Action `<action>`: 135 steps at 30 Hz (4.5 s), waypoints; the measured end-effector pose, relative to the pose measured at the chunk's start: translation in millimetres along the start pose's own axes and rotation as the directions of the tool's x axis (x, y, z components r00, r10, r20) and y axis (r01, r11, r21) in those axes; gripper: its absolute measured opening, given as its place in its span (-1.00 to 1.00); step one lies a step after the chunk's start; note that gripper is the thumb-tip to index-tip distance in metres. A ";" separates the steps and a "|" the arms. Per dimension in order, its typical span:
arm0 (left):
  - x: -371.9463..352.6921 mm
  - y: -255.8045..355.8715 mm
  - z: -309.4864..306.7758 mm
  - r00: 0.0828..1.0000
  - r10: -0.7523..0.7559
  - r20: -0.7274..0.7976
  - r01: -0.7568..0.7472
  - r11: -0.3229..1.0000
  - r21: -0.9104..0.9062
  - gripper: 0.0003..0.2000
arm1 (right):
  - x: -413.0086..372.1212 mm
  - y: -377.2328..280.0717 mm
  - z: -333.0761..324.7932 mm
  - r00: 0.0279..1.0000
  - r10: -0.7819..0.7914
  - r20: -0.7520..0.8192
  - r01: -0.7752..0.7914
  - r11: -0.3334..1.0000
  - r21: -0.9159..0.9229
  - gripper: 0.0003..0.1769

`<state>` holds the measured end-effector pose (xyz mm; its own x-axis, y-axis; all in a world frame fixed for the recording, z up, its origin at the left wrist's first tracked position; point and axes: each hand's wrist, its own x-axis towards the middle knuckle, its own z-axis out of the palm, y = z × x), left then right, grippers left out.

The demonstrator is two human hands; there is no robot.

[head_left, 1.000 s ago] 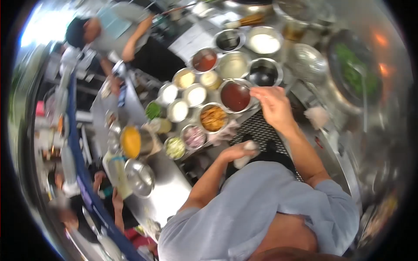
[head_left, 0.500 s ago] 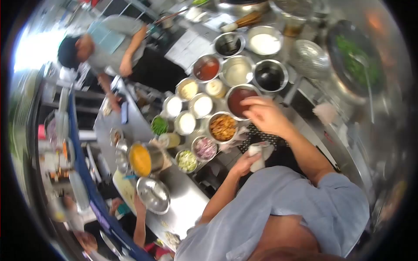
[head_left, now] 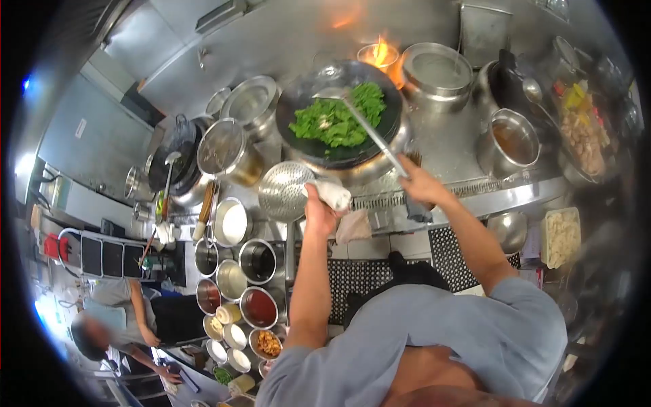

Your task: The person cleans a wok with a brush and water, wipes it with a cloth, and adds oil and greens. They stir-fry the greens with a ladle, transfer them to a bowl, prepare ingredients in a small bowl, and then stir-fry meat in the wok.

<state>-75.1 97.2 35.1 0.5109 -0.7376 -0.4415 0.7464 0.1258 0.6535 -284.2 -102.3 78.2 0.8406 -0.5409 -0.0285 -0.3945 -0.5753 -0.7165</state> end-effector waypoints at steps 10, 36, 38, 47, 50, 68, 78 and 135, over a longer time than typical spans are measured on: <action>57.1 -29.4 71.8 0.966 0.128 -0.227 -0.139 0.990 -0.032 -0.92 | -20.2 -40.4 -96.5 0.890 0.268 0.369 -0.180 0.950 -0.256 -0.34; 60.3 -25.3 31.7 0.990 0.060 -0.129 -0.056 0.998 0.030 -0.86 | 5.2 -95.7 -56.5 0.899 0.389 0.203 -0.342 0.911 -0.232 -0.39; 24.3 -43.1 22.1 0.992 0.103 -0.080 -0.101 0.994 0.029 -0.83 | -10.0 -103.4 -65.8 0.866 0.445 0.228 -0.392 0.887 -0.243 -0.39; 79.6 -11.1 29.2 0.994 0.030 -0.104 -0.019 0.994 0.106 -0.87 | -10.1 -110.5 -68.0 0.858 0.456 0.236 -0.377 0.872 -0.312 -0.32; 28.1 -20.6 33.8 0.970 0.196 -0.145 -0.192 0.981 0.040 -0.80 | -53.4 -100.3 -95.4 0.954 0.251 0.161 -0.239 0.967 -0.091 -0.31; 53.3 -31.4 23.3 0.965 0.166 -0.205 -0.137 0.979 0.148 -0.81 | 9.2 -95.5 -52.3 0.874 0.390 0.290 -0.364 0.921 -0.142 -0.33; 82.3 -33.1 17.9 0.990 0.109 -0.094 -0.097 0.987 0.128 -0.84 | -8.7 -94.0 -81.7 0.912 0.378 0.163 -0.334 0.911 -0.244 -0.30; -119.8 -35.3 -81.8 0.966 0.013 -0.260 0.011 0.996 0.090 -0.58 | 99.8 116.6 -244.8 0.977 0.207 -0.052 0.143 -0.449 0.882 -0.77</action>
<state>-127.7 235.4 14.7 0.6135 -0.5382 -0.5779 0.7106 0.0569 0.7013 -337.2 -373.6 162.5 0.7199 -0.6799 -0.1399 0.6244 0.7223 -0.2973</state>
